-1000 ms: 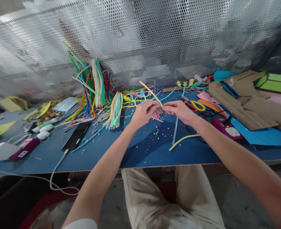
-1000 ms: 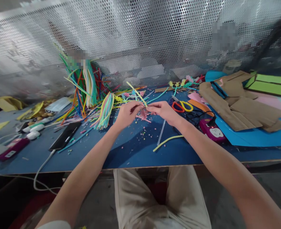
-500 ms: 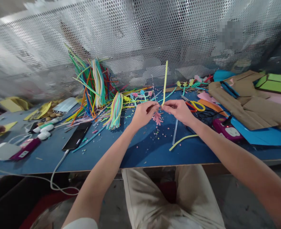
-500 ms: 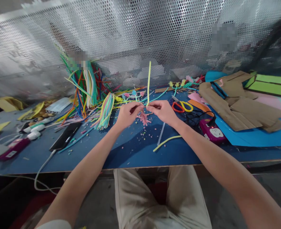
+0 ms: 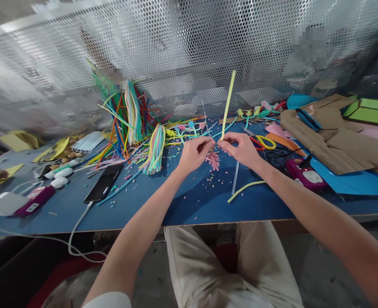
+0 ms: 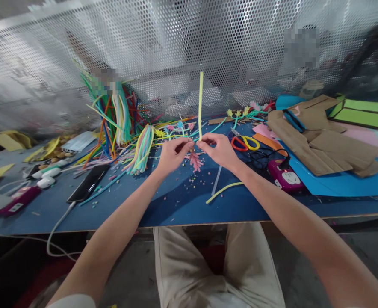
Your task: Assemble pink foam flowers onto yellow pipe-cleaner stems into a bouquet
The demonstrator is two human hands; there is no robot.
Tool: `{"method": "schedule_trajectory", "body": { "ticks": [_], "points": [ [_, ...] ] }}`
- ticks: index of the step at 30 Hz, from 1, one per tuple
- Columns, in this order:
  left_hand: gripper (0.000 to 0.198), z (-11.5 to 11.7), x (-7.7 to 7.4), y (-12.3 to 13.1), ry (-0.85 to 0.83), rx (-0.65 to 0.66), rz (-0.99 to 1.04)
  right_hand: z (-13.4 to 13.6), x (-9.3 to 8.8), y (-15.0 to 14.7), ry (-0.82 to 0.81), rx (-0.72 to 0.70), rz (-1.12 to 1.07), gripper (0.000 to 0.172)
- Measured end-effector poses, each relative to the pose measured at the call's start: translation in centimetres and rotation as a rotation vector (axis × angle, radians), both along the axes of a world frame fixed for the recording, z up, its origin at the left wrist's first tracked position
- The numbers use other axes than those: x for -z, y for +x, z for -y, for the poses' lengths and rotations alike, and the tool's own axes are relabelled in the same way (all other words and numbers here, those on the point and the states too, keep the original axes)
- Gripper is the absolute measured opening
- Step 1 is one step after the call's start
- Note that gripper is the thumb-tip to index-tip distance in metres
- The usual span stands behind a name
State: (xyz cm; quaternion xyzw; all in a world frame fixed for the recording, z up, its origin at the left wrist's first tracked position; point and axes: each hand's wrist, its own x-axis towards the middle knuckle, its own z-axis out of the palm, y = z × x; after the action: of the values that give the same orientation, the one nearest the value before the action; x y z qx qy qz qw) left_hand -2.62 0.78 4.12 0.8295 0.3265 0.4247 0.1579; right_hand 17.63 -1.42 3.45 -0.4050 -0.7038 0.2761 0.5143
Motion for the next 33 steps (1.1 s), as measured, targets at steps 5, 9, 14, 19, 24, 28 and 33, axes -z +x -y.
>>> {"method": "schedule_trajectory", "body": {
  "ticks": [5,9,14,19,24,28,33],
  "points": [
    [0.036,0.0,0.4,0.1,-0.021,-0.046,0.066,0.0,-0.1,0.2,0.021,0.0,0.072,0.025],
    [0.039,-0.2,0.4,0.1,-0.051,-0.049,0.08,0.0,0.1,0.3,0.033,-0.001,0.09,0.023],
    [0.038,-0.3,0.5,0.0,-0.082,-0.045,0.109,0.2,0.2,0.1,0.052,0.04,0.098,0.022],
    [0.035,-0.3,0.5,0.0,-0.106,-0.037,0.125,0.2,0.2,0.1,0.072,0.042,0.075,0.021],
    [0.027,-0.5,-0.1,-0.5,-0.335,0.196,0.172,-0.1,0.3,0.3,0.018,-0.01,0.098,0.025],
    [0.034,-0.7,-0.5,-1.0,-0.496,0.374,0.177,0.0,0.1,0.5,-0.047,-0.077,0.115,0.025],
    [0.027,-0.8,-0.3,-1.0,-0.613,0.434,0.226,0.3,-0.4,0.5,-0.091,-0.126,0.142,0.025]
  ]
}}
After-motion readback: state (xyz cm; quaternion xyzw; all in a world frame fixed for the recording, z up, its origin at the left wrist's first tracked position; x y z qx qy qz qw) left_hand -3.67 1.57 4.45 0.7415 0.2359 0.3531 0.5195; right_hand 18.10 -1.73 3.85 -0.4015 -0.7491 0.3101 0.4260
